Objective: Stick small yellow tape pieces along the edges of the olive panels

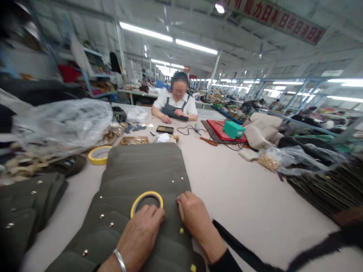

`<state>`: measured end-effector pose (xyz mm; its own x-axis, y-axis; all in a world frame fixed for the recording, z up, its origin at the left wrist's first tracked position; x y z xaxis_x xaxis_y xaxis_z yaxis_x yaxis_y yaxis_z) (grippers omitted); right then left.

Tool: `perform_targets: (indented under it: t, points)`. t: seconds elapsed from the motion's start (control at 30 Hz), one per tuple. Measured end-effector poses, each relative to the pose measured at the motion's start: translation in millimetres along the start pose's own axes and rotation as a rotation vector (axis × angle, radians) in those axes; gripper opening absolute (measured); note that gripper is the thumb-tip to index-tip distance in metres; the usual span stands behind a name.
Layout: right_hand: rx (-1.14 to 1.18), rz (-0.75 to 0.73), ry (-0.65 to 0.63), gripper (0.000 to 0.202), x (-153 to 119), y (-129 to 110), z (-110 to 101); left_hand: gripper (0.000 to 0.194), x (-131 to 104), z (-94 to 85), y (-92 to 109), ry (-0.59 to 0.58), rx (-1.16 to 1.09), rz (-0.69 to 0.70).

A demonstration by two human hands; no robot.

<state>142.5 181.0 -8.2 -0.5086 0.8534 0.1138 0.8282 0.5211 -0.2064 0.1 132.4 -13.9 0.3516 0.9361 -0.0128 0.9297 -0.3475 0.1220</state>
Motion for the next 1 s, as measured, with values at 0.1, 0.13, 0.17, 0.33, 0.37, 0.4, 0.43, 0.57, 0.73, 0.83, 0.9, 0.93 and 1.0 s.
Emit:
perform_targets:
  t: [0.1, 0.13, 0.17, 0.33, 0.37, 0.4, 0.43, 0.57, 0.73, 0.83, 0.9, 0.93, 1.0]
  points:
    - [0.091, 0.149, 0.039, 0.022, 6, 8, 9, 0.019, 5, 14.4, -5, 0.084, 0.07, 0.001]
    - [0.142, 0.179, 0.053, 0.022, 7, 11, 12, 0.018, 7, 17.9, -8, 0.11, 0.094, 0.005]
    - [0.191, 0.201, 0.064, 0.023, 8, 14, 13, 0.019, 9, 20.0, -10, 0.131, 0.11, 0.009]
    - [0.372, 0.221, 0.022, 0.024, 3, 21, 11, 0.02, 7, 2.2, -11, 0.122, 0.032, 0.077]
    - [0.396, 0.207, -0.03, 0.023, 0, 20, 9, 0.019, 4, -5.6, -10, 0.101, -0.017, 0.1]
    - [0.422, 0.189, -0.098, 0.022, -3, 19, 6, 0.018, 1, -13.6, -8, 0.077, -0.075, 0.127]
    - [0.444, 0.165, -0.171, 0.02, -5, 16, 3, 0.018, -1, -21.2, -7, 0.057, -0.142, 0.136]
    - [0.492, 0.056, -0.249, 0.017, -6, 10, -17, 0.023, 0, -36.1, -12, 0.086, -0.276, 0.177]
    - [0.625, 0.033, -0.016, 0.019, -1, 2, -36, 0.025, 0, -33.2, -17, 0.304, -0.333, 0.274]
    - [0.615, -0.142, 0.023, 0.02, -3, -17, -37, 0.028, -2, -35.4, -17, 0.355, -0.329, 0.27]
    - [0.58, -0.225, 0.052, 0.02, -5, -26, -36, 0.036, -3, -36.7, -15, 0.326, -0.325, 0.265]
    - [0.565, -0.246, 0.064, 0.02, -5, -28, -35, 0.04, -2, -36.7, -15, 0.3, -0.325, 0.257]
    - [0.541, -0.26, 0.077, 0.019, -6, -31, -33, 0.044, -2, -35.9, -14, 0.263, -0.325, 0.232]
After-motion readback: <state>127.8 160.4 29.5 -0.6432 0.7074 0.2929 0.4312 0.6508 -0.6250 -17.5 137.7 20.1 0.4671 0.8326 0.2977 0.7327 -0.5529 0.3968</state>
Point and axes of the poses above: each hand's wrist, its own x-axis towards the middle knuckle, its own z-axis out of the palm, y = z × x, the point moved 5 cm from there along x, towards the middle knuckle, and after that the axes turned 13 degrees about -y, right-handed, at the moved point
